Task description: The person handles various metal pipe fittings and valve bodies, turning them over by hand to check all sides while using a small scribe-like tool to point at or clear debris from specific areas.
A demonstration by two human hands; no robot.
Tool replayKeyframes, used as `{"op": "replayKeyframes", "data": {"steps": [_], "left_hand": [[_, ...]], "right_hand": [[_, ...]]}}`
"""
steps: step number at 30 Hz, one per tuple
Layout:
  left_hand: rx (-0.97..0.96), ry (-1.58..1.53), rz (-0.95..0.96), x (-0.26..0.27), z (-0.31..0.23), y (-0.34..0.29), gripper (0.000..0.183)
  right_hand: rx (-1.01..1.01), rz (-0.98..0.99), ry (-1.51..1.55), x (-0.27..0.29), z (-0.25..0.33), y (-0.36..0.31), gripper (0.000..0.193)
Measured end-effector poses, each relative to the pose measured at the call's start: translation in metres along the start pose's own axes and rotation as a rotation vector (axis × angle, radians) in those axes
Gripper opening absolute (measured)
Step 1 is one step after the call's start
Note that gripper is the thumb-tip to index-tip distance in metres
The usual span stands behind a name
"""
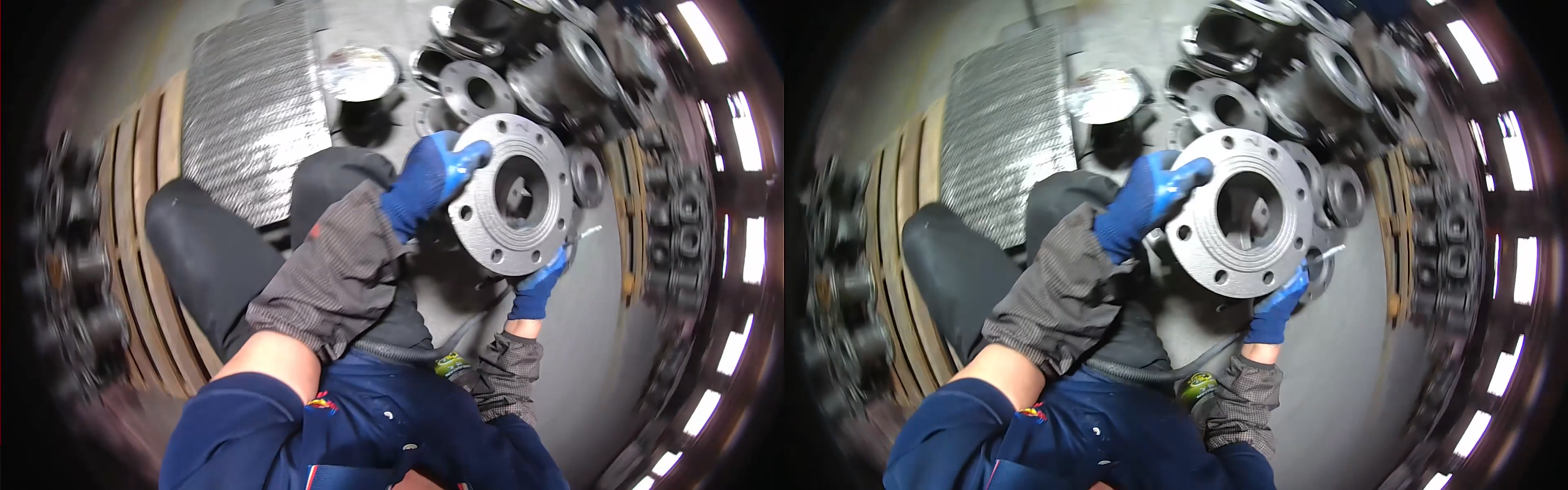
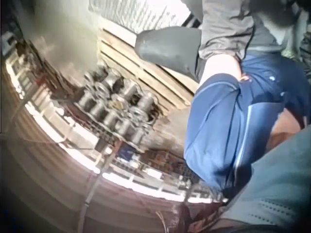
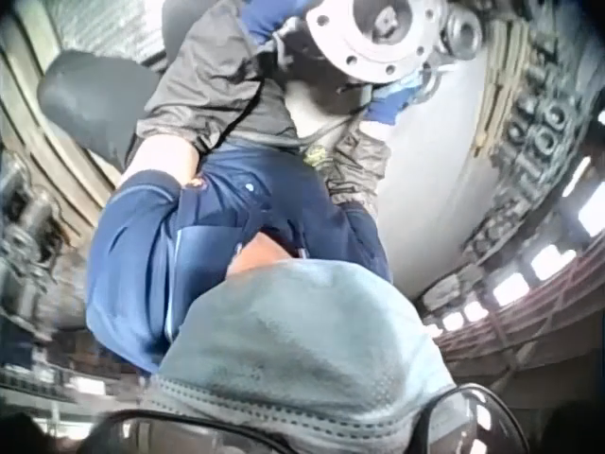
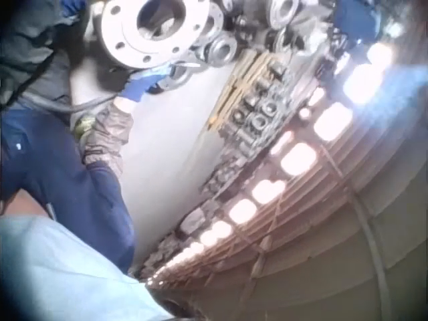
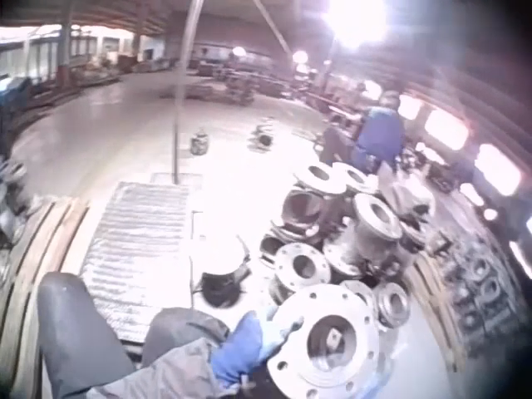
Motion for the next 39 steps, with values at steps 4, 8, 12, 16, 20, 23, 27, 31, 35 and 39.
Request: {"op": "replayKeyframes", "data": {"steps": [4,8,12,16,20,23,27,31,35,39], "left_hand": [[0.031,-0.1,-0.169,0.056,0.002,-0.018,0.043],[-0.132,-0.126,-0.387,0.121,-0.008,-0.058,0.034],[-0.164,-0.241,-0.573,0.176,-0.002,-0.096,0.034],[-0.259,-0.48,-0.764,0.241,0.009,-0.137,0.037],[-0.31,-0.487,-0.861,0.291,0.02,-0.165,0.04],[-0.348,-0.577,-0.773,0.328,0.018,-0.157,0.041],[-0.185,-0.422,-0.884,0.395,0.026,-0.184,0.042],[-0.111,-0.434,-0.712,0.41,0.023,-0.186,0.042],[-0.133,-0.342,-0.66,0.411,0.014,-0.188,0.037],[-0.076,-0.29,-0.624,0.421,0.004,-0.197,0.038]], "right_hand": [[0.016,0.232,-0.066,-0.068,0.004,0.004,0.045],[0.064,0.43,-0.077,-0.148,-0.009,0.023,0.039],[0.553,0.8,-0.509,-0.224,-0.026,0.041,0.026],[0.409,0.856,-0.338,-0.334,-0.017,0.002,0.024],[0.382,0.917,-0.315,-0.399,-0.034,-0.009,0.031],[0.195,0.918,-0.169,-0.423,-0.07,0.006,0.034],[-0.251,0.913,-0.126,-0.448,-0.062,-0.045,0.039],[0.168,0.946,-0.253,-0.44,-0.011,-0.014,0.034],[0.385,0.905,-0.339,-0.411,0.077,0.021,0.03],[0.389,0.914,-0.325,-0.413,0.14,0.008,0.036]]}}
Point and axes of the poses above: each hand's wrist, its own y-axis towards the middle knuckle, its own x-axis out of the back of the hand, z = x × y, the point moved 5 cm from there along y, towards the middle knuckle, and after that the axes turned 9 degrees about z, right-handed, at the moved point
